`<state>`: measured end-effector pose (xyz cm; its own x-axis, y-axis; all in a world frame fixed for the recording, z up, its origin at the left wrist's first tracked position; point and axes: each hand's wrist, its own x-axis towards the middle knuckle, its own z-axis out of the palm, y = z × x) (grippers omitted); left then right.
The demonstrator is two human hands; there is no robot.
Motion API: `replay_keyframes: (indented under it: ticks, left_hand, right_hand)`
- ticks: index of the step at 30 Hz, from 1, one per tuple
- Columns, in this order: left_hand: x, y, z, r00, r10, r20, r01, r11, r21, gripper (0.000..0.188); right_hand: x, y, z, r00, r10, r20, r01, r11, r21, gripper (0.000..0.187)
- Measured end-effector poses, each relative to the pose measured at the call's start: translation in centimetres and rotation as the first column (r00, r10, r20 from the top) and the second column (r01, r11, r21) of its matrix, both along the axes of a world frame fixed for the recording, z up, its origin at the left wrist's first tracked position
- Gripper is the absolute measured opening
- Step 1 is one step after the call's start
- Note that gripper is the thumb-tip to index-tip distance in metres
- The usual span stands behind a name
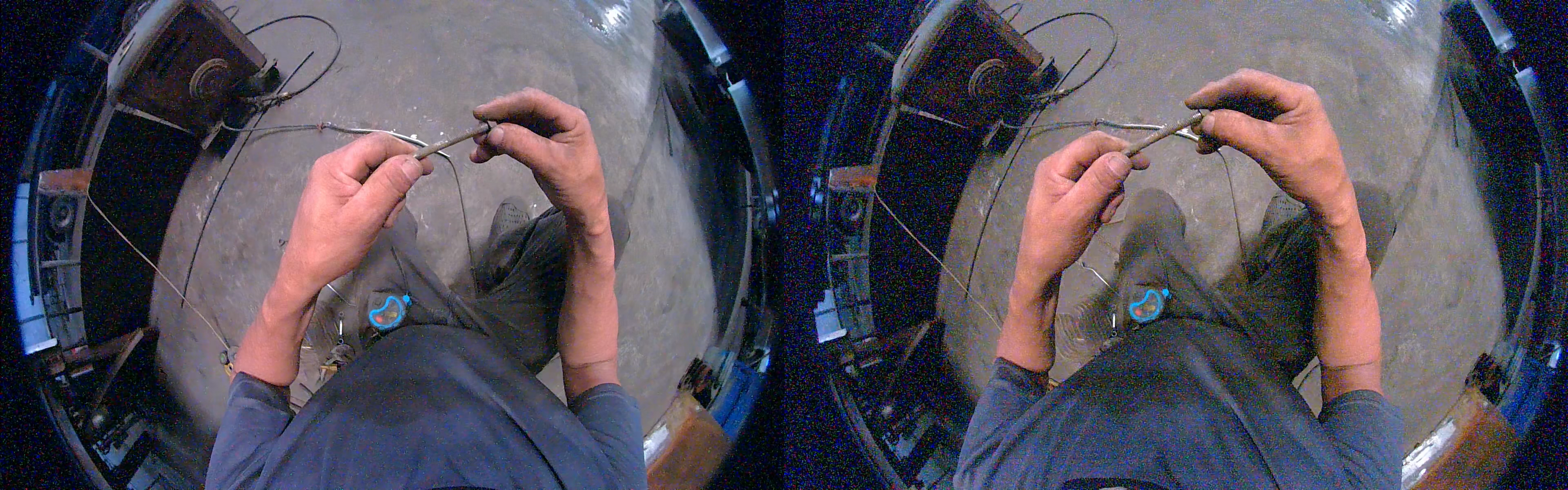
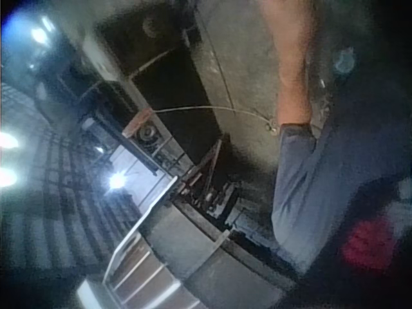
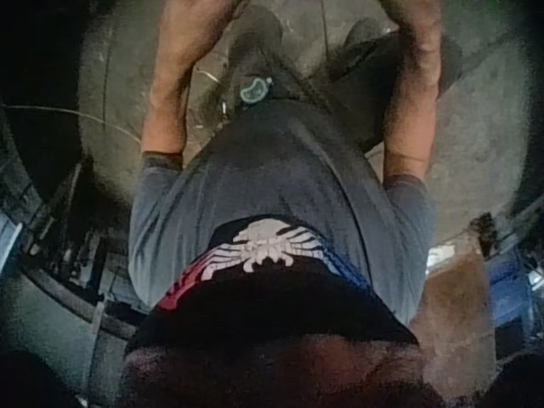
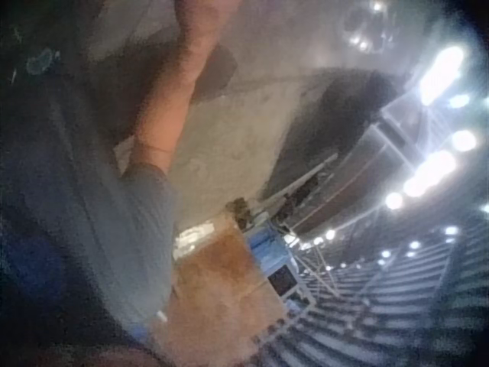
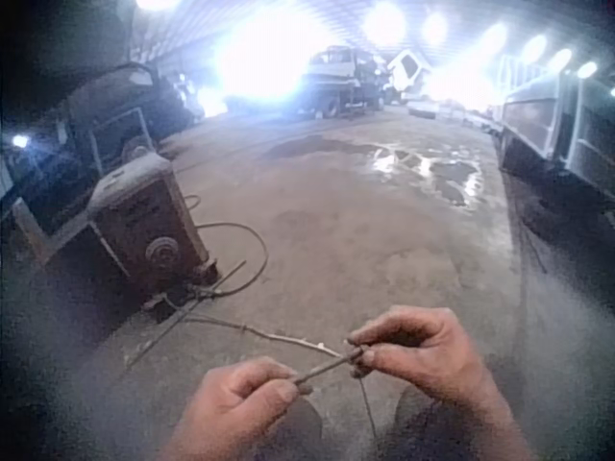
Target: The person sits on the floor and uses an angle grinder to smooth the end of a metal rod. They then pick up a nut and a second rod, inserting the nut onto the rod and tightening it with a wrench.
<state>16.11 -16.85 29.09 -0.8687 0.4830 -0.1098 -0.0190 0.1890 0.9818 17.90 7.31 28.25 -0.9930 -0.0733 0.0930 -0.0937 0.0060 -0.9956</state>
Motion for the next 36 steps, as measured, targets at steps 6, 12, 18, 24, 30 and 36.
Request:
replay_keyframes:
  ticks: [6,12,18,24,30,36]
  left_hand:
    - [0.1,-0.1,-0.1,0.997,0.005,-0.074,-0.010,0.997,-0.070,0.027]
    - [0.5,0.0,0.5,0.991,0.013,-0.130,-0.031,0.990,-0.135,0.023]
    - [0.7,0.0,-0.5,0.961,0.000,-0.277,-0.044,0.987,-0.155,0.022]
    - [0.2,-0.8,-0.5,0.995,0.013,0.096,-0.014,1.000,0.007,0.026]
    - [0.4,-1.0,-1.5,0.976,0.015,0.219,-0.035,0.995,0.092,0.029]
    - [0.2,-1.1,-1.2,0.988,0.008,0.153,-0.011,1.000,0.023,0.025]
  right_hand:
    - [0.1,0.0,-0.1,1.000,0.000,0.000,0.000,0.999,0.054,0.020]
    - [0.0,0.1,0.4,1.000,-0.004,0.020,0.002,0.993,0.118,0.019]
    - [-0.1,0.5,-0.2,0.993,0.069,0.092,-0.075,0.995,0.063,0.020]
    - [-0.2,0.4,-0.1,0.990,0.130,0.046,-0.132,0.990,0.048,0.024]
    - [0.2,-0.2,-0.4,0.994,0.107,0.021,-0.109,0.989,0.102,0.022]
    - [0.0,0.3,-0.6,0.991,0.116,-0.067,-0.085,0.930,0.358,0.022]
